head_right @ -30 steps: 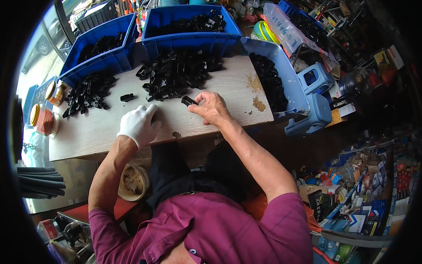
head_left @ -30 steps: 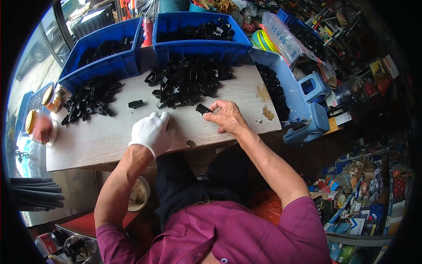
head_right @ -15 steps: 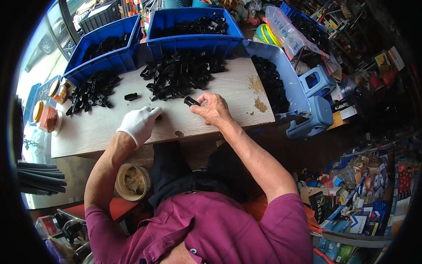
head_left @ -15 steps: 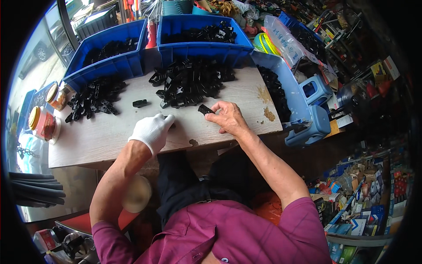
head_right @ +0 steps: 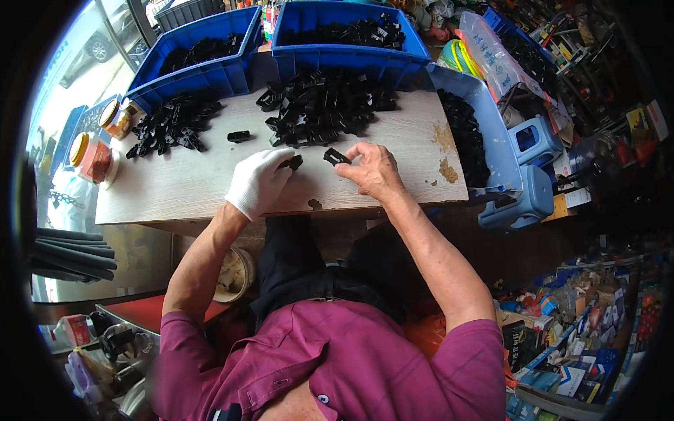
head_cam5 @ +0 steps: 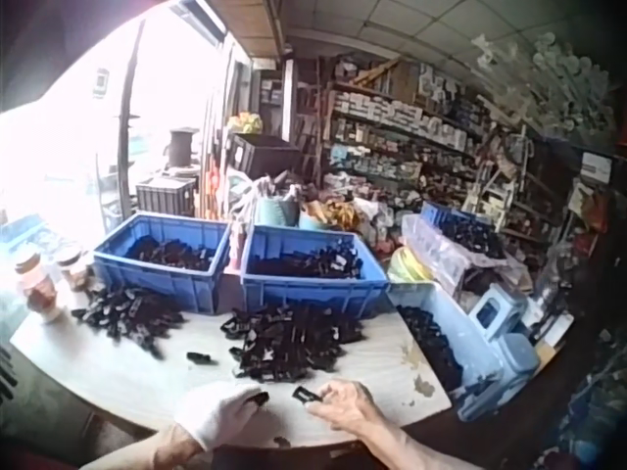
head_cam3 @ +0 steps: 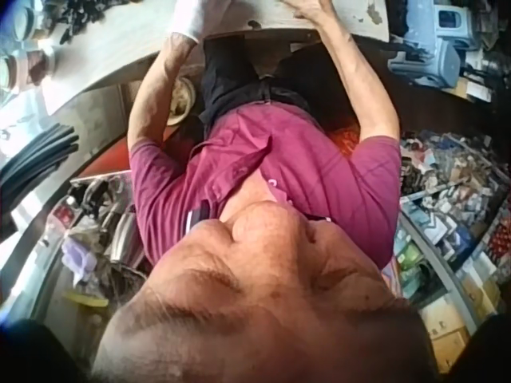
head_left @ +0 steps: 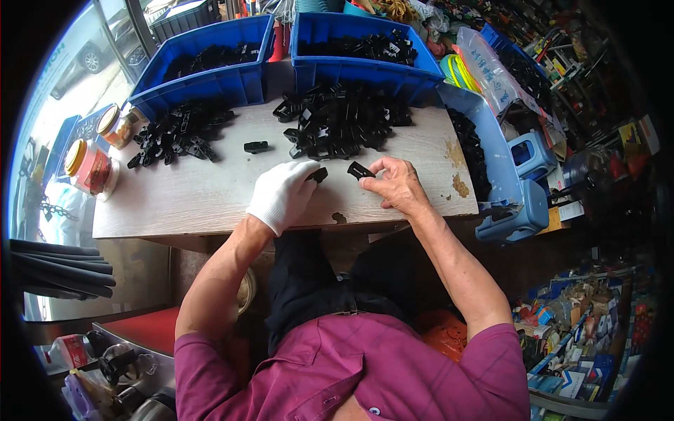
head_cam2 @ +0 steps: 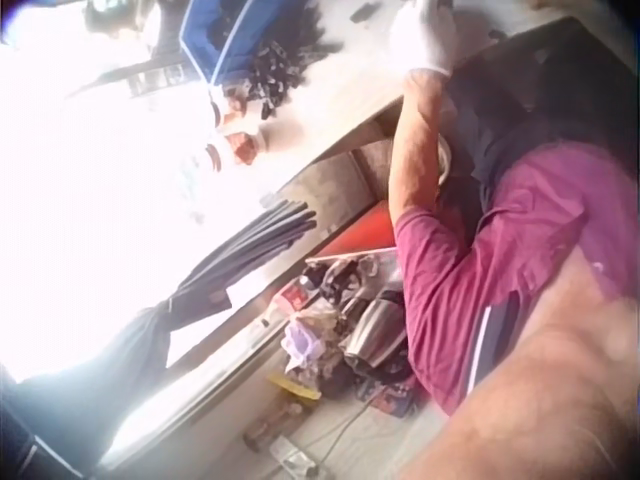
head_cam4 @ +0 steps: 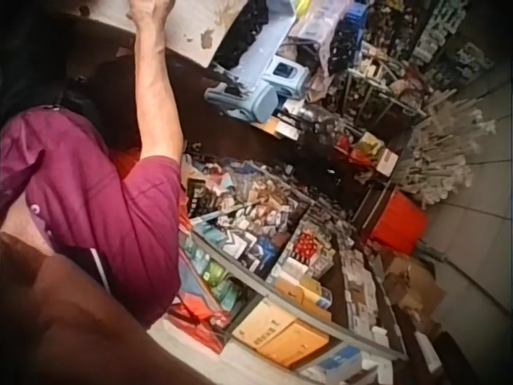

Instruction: The person inspects and sorts small black plastic components on a workbench by hand, wearing a white glove.

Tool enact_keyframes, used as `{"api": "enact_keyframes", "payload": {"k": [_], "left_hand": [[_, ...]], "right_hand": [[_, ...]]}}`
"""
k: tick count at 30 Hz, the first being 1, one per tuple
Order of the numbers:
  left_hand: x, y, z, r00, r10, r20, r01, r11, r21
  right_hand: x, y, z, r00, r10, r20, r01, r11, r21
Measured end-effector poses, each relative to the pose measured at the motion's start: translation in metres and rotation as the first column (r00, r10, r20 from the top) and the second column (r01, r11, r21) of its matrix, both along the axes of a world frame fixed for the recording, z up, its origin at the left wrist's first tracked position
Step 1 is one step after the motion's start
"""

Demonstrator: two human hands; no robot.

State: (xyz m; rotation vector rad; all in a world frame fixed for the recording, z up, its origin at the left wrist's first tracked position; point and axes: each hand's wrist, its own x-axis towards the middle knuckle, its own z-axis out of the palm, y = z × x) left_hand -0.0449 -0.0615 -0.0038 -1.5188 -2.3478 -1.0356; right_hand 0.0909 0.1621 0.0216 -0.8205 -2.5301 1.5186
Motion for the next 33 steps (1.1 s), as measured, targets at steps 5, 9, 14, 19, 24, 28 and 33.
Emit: {"api": "enact_keyframes", "payload": {"k": [5, 9, 14, 19, 24, 28, 33], "left_hand": [[0.009, 0.024, 0.001, 0.99, -0.092, 0.107, 0.072, 0.981, 0.179], [0.012, 0.047, -0.001, 0.984, -0.173, 0.034, 0.167, 0.976, 0.143], [0.007, 0.054, -0.001, 0.962, -0.271, -0.014, 0.271, 0.962, 0.003], [0.003, 0.055, -0.004, 0.955, -0.287, -0.078, 0.291, 0.956, 0.047], [0.005, 0.058, -0.006, 0.955, -0.289, -0.073, 0.291, 0.956, 0.023], [0.007, 0.057, -0.008, 0.954, -0.291, -0.078, 0.293, 0.956, 0.018], [0.015, 0.047, -0.012, 0.948, -0.251, -0.195, 0.254, 0.967, -0.012]], "right_hand": [[-0.001, -0.003, 0.002, 0.998, 0.07, 0.009, -0.07, 0.997, 0.045], [-0.001, -0.003, -0.006, 0.996, 0.078, -0.036, -0.076, 0.995, 0.056], [-0.001, -0.003, -0.006, 0.996, 0.066, -0.053, -0.064, 0.997, 0.042], [-0.002, -0.005, -0.003, 0.998, 0.064, -0.029, -0.065, 0.998, -0.014], [-0.003, -0.003, -0.002, 0.999, 0.05, -0.016, -0.051, 0.998, -0.043], [-0.002, -0.003, -0.006, 0.998, 0.056, -0.018, -0.056, 0.998, -0.02], [-0.002, -0.004, -0.002, 0.998, 0.069, -0.011, -0.069, 0.996, -0.05]]}}
